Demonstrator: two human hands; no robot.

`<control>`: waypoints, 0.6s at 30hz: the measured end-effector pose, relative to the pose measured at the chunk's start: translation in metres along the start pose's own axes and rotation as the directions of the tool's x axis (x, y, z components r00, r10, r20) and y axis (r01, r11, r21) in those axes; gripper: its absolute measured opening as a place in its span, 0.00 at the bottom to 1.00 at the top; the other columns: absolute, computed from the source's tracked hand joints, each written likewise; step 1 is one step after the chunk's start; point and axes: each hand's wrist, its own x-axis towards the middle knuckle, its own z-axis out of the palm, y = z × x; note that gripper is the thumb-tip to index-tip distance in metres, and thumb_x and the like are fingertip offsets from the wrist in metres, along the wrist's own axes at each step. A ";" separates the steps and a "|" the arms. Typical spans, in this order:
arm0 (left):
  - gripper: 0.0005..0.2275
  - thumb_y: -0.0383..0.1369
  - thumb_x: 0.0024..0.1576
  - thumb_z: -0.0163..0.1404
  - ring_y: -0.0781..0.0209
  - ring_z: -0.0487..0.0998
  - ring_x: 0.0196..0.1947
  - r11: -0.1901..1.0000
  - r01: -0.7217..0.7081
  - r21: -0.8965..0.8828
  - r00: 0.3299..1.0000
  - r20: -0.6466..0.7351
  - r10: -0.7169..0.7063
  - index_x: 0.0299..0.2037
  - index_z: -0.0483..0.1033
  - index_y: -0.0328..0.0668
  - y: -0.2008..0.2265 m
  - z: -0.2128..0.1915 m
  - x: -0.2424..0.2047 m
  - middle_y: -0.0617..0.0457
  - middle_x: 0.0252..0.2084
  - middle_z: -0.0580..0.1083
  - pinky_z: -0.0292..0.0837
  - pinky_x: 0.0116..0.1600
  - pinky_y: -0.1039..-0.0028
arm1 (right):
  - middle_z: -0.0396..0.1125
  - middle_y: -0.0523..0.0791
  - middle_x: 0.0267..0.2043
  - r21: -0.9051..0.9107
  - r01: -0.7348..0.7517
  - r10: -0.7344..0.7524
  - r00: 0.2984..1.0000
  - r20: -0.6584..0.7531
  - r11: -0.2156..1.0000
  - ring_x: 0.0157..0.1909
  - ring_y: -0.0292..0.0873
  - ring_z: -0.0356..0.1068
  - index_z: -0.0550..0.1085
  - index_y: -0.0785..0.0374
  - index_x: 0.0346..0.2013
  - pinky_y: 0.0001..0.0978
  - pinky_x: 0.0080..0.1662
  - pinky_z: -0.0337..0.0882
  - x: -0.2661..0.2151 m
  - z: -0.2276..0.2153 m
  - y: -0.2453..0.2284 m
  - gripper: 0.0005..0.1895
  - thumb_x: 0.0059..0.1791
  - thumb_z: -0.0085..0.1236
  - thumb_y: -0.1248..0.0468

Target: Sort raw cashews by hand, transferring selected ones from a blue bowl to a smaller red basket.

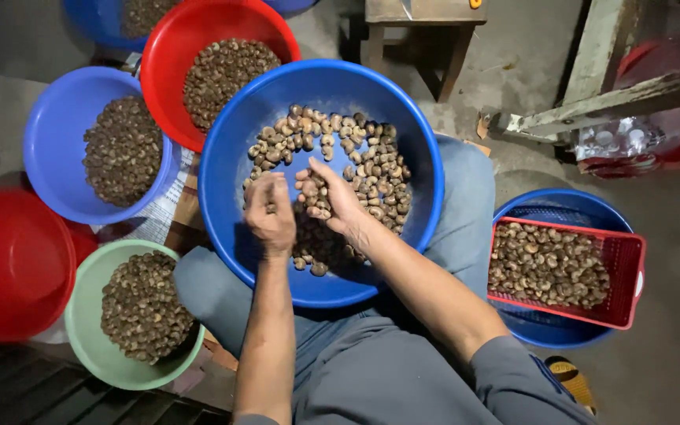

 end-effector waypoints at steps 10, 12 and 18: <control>0.06 0.35 0.65 0.54 0.53 0.81 0.40 0.975 0.221 0.040 0.965 0.135 -0.224 0.36 0.81 0.47 -0.032 -0.005 -0.013 0.49 0.35 0.80 0.74 0.51 0.63 | 0.71 0.50 0.30 0.056 0.259 -0.255 0.964 -0.070 0.964 0.27 0.42 0.74 0.72 0.62 0.33 0.16 0.14 0.59 -0.115 -0.048 -0.118 0.21 0.52 0.57 0.46; 0.05 0.31 0.65 0.54 0.50 0.82 0.36 0.979 0.182 0.091 0.964 0.182 -0.196 0.36 0.80 0.44 -0.040 -0.004 -0.019 0.47 0.33 0.80 0.77 0.46 0.63 | 0.68 0.54 0.34 0.006 0.338 -0.337 0.937 -0.089 0.941 0.27 0.44 0.69 0.71 0.65 0.37 0.15 0.14 0.56 -0.152 -0.087 -0.148 0.22 0.53 0.52 0.46; 0.05 0.33 0.67 0.57 0.54 0.83 0.34 0.953 0.184 0.240 0.935 0.257 -0.245 0.38 0.82 0.48 -0.038 -0.003 -0.022 0.52 0.29 0.79 0.77 0.40 0.68 | 0.72 0.50 0.38 0.038 0.478 -0.430 0.820 -0.377 0.878 0.31 0.44 0.70 0.74 0.57 0.39 0.13 0.15 0.53 -0.229 -0.244 -0.175 0.20 0.53 0.53 0.43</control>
